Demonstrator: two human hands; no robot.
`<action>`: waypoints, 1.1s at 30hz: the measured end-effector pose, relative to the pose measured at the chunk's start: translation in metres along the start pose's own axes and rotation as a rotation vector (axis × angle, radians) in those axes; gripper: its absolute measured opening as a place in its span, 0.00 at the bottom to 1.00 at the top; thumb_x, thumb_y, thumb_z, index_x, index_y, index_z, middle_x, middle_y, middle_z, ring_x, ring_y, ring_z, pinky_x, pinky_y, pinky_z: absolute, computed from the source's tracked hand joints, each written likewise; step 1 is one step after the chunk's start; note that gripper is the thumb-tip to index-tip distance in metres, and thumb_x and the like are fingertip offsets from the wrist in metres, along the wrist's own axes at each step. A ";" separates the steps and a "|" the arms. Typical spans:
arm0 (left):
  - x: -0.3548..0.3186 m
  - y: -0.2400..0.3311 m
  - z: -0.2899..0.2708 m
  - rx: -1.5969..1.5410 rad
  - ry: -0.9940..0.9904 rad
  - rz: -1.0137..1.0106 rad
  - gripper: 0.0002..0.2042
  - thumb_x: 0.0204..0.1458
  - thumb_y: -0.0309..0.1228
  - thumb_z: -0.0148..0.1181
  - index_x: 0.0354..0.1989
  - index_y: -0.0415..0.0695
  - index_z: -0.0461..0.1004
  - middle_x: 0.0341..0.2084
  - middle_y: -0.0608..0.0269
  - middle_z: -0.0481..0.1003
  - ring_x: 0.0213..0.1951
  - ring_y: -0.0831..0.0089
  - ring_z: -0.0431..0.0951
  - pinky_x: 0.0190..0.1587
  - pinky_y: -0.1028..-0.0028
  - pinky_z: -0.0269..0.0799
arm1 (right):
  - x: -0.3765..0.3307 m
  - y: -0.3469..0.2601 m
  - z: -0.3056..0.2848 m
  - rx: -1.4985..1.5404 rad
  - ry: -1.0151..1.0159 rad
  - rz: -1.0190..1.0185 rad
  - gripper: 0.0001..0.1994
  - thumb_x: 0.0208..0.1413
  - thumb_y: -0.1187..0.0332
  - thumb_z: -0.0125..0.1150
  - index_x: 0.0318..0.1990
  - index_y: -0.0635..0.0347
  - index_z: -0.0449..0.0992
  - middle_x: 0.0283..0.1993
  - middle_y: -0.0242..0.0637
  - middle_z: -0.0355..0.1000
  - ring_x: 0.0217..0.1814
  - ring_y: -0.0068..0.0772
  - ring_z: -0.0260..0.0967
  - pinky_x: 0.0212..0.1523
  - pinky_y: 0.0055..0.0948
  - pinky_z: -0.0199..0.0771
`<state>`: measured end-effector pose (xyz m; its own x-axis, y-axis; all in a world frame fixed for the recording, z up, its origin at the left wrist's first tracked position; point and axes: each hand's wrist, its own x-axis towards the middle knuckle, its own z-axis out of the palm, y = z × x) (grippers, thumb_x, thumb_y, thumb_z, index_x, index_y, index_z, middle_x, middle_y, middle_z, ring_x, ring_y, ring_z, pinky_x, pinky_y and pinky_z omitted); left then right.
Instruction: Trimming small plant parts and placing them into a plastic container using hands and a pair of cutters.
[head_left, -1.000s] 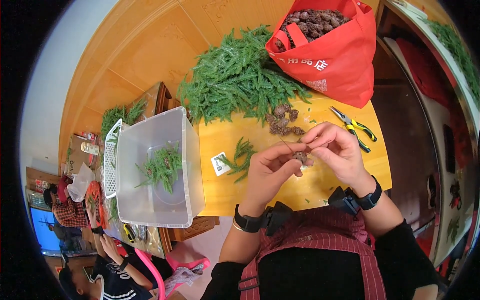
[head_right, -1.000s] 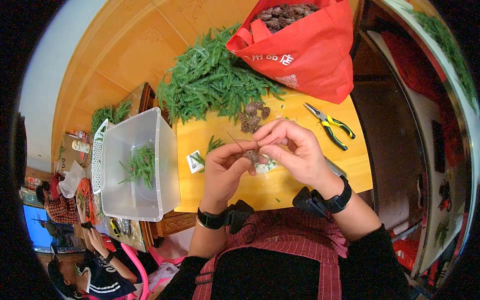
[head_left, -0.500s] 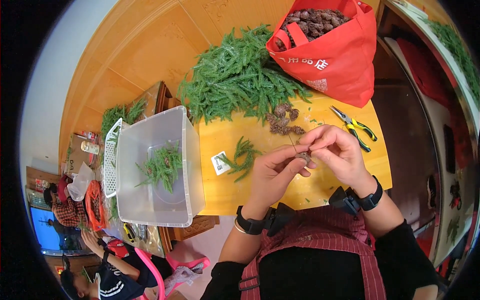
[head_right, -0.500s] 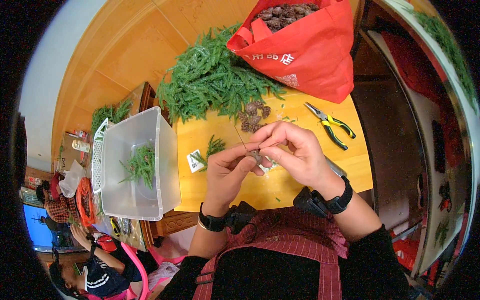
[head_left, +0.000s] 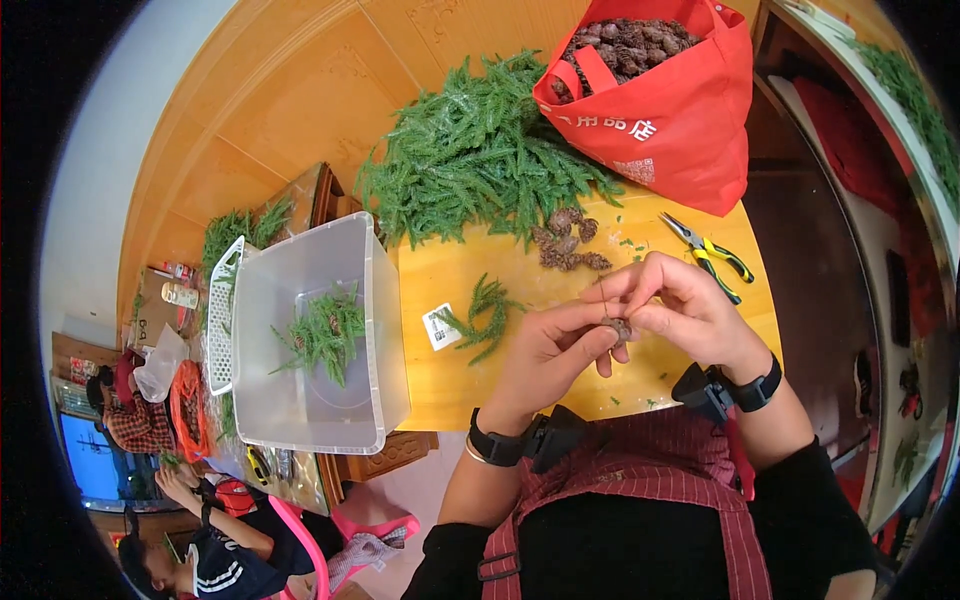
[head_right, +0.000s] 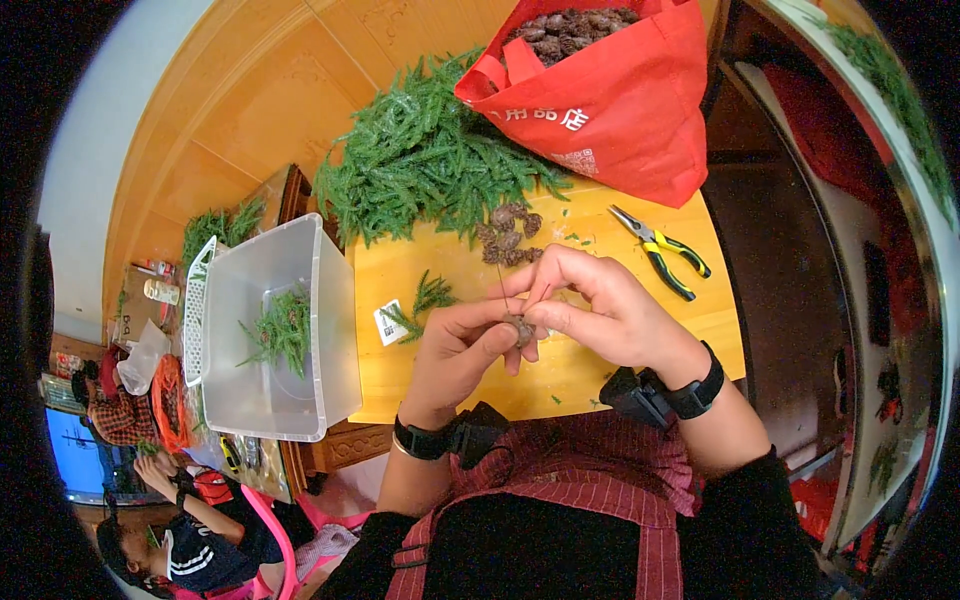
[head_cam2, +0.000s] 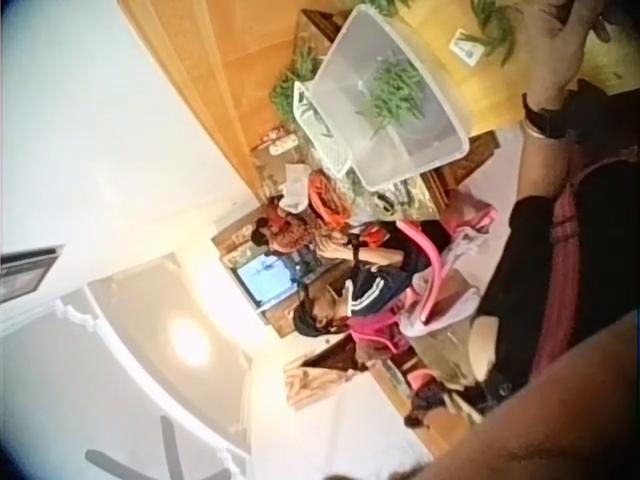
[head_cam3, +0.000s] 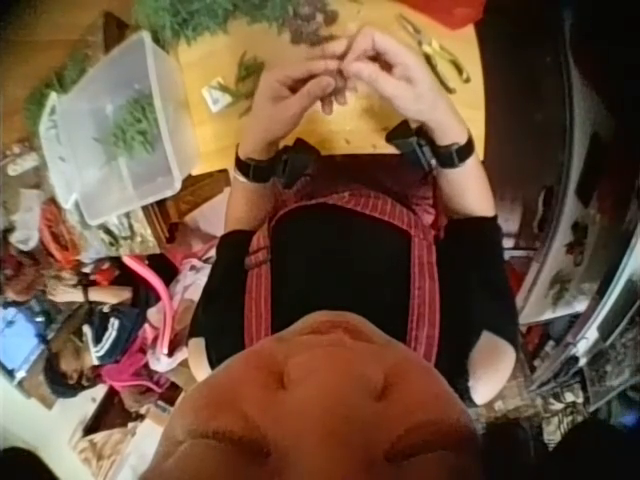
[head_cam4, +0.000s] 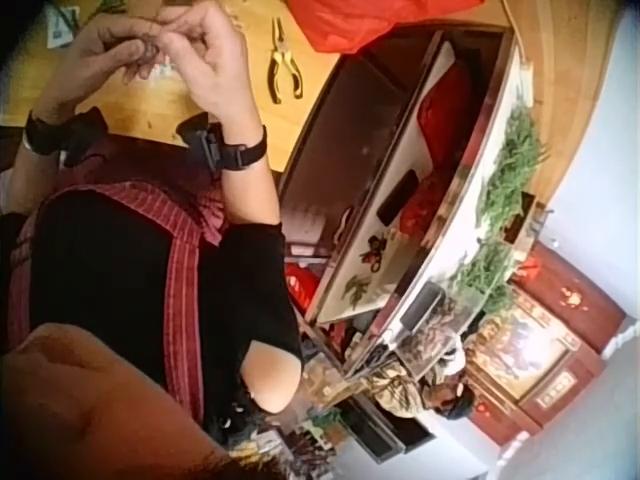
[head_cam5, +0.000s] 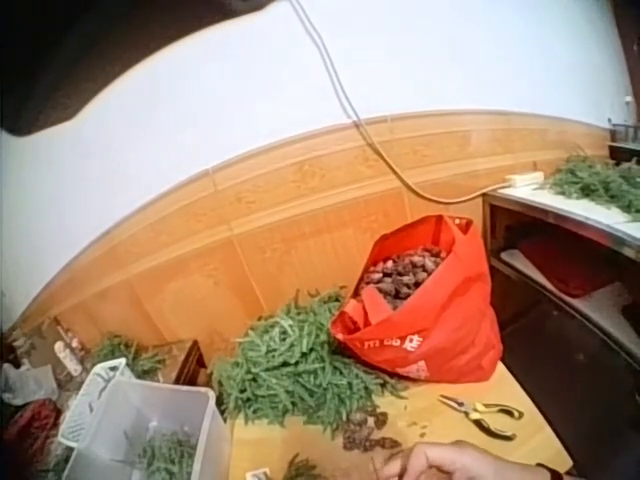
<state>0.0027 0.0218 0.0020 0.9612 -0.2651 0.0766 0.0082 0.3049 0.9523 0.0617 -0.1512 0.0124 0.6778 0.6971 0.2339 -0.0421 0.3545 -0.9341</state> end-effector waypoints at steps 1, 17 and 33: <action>0.000 0.001 0.000 0.002 -0.021 -0.026 0.11 0.53 0.22 0.48 0.44 0.35 0.70 0.31 0.61 0.74 0.29 0.77 0.73 0.27 0.81 0.69 | 0.000 0.000 -0.001 0.018 -0.030 0.011 0.03 0.53 0.77 0.49 0.32 0.62 0.62 0.45 0.51 0.66 0.42 0.32 0.67 0.38 0.27 0.69; -0.002 0.002 -0.002 -0.005 -0.020 -0.001 0.11 0.51 0.28 0.52 0.41 0.34 0.71 0.28 0.57 0.75 0.25 0.75 0.74 0.21 0.84 0.66 | 0.005 -0.001 0.001 0.306 -0.065 0.130 0.11 0.45 0.79 0.58 0.38 0.64 0.67 0.44 0.49 0.66 0.37 0.31 0.69 0.37 0.26 0.71; -0.002 -0.006 0.001 -0.044 0.049 0.261 0.05 0.50 0.23 0.53 0.32 0.39 0.63 0.31 0.51 0.72 0.27 0.70 0.75 0.22 0.80 0.69 | 0.008 -0.008 0.007 0.150 0.009 0.142 0.06 0.45 0.77 0.59 0.32 0.65 0.71 0.44 0.42 0.66 0.43 0.29 0.66 0.44 0.28 0.68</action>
<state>0.0008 0.0196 -0.0031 0.9447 -0.1277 0.3022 -0.2306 0.3968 0.8885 0.0629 -0.1441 0.0234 0.6634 0.7417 0.0994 -0.2462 0.3418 -0.9070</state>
